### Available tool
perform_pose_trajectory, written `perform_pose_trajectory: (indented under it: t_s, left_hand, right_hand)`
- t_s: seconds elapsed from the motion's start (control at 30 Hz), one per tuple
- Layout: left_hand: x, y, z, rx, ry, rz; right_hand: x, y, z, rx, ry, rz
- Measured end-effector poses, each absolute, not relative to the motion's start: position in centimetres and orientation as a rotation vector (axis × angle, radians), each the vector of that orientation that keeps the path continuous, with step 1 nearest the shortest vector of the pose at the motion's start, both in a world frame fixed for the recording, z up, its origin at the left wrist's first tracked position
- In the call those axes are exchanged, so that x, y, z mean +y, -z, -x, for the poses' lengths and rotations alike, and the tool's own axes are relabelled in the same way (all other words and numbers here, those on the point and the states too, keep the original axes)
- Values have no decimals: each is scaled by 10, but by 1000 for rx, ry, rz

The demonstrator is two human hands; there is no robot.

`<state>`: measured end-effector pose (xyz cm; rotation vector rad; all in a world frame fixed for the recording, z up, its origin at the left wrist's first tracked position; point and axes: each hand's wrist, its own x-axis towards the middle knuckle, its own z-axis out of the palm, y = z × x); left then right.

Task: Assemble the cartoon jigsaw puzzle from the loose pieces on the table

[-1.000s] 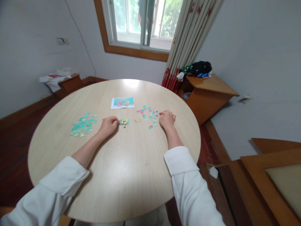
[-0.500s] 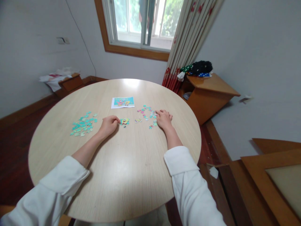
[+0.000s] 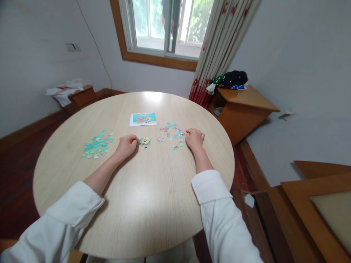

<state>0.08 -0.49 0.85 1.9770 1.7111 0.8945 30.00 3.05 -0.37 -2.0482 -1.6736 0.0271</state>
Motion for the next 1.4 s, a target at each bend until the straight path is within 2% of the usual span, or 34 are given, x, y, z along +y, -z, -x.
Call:
perform_pose_trajectory:
  t_s: [0.87,1.4]
  left_hand:
    - [-5,-8,-1,1708,-894,-1971]
    - [-5,-10,-2,1713,-908,-1951]
  right_hand:
    - [36,2,-315,-1544,-74,2112]
    - [40,11,-316,-1579,-127,1925]
